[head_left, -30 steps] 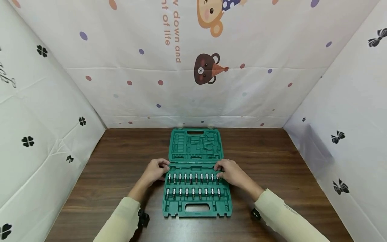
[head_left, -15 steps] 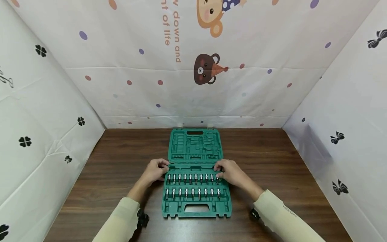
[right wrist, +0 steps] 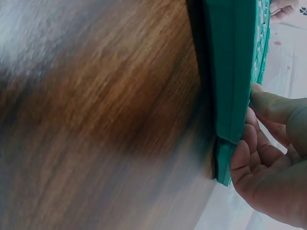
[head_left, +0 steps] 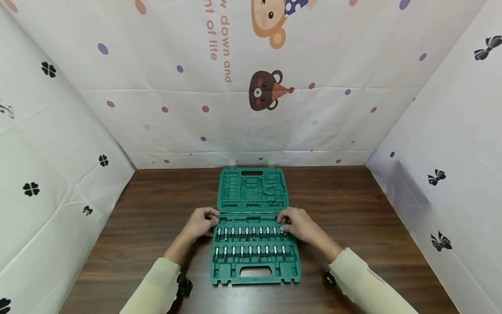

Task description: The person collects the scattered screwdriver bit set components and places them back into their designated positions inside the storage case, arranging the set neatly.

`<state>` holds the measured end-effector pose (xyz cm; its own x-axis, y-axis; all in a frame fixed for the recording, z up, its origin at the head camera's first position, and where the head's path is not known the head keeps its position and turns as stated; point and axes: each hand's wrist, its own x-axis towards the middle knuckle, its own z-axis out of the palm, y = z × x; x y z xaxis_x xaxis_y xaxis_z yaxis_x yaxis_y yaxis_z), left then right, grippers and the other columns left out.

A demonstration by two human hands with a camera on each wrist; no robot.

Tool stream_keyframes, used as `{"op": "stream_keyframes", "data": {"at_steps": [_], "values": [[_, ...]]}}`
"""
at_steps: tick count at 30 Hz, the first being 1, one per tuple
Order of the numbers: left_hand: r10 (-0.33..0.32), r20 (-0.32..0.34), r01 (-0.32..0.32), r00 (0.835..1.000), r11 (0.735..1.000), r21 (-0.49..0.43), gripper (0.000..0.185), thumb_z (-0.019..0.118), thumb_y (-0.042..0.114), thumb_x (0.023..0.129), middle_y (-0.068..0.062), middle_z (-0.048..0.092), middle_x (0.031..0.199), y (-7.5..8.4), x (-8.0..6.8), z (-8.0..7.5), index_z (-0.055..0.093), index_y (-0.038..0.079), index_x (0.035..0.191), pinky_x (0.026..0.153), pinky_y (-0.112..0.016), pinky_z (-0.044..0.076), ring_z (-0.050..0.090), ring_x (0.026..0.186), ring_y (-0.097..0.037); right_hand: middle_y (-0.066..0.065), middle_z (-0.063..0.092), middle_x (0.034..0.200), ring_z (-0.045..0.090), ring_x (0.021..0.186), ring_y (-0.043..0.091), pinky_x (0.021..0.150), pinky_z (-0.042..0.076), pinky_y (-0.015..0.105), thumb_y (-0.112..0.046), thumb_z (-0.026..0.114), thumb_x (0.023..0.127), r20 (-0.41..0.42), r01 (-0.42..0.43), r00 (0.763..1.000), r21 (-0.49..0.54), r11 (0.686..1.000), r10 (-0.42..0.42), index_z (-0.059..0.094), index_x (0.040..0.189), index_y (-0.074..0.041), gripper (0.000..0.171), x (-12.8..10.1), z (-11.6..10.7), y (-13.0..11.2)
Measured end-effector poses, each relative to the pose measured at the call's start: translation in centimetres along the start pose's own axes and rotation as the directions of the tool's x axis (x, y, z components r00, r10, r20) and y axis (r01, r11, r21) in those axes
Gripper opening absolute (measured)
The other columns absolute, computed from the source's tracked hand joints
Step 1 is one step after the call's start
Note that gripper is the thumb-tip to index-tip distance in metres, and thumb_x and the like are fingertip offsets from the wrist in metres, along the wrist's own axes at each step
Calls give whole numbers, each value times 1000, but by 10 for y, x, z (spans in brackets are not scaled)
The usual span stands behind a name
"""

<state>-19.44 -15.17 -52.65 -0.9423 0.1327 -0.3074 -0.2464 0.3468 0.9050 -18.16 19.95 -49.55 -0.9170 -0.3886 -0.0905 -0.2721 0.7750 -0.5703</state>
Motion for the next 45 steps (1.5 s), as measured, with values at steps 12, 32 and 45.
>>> {"op": "stream_keyframes", "data": {"at_steps": [12,32,45], "values": [[47,-104,-39,993,997,73,12,69,8,99,-14,67,102,11,-3,-4,70,2,109,64,-36,64,70,82,-22,-3,67,103,60,88,10,74,55,27,-15,77,94,-89,63,995,140,988,-51,75,108,-17,14,-2,-5,21],[279,-296,-195,914,939,282,37,69,25,101,-18,67,127,40,36,-8,66,4,131,91,-51,58,66,116,-34,19,50,147,55,131,37,104,52,55,-26,66,103,-231,-83,957,356,931,174,44,153,-6,58,54,-28,35],[55,-179,-34,982,992,118,52,63,34,104,-21,62,134,38,62,-14,54,4,145,88,-45,61,67,113,-35,26,43,157,52,136,42,111,46,57,-35,56,107,-33,-295,940,424,857,340,29,161,-2,69,81,-29,41]]}}
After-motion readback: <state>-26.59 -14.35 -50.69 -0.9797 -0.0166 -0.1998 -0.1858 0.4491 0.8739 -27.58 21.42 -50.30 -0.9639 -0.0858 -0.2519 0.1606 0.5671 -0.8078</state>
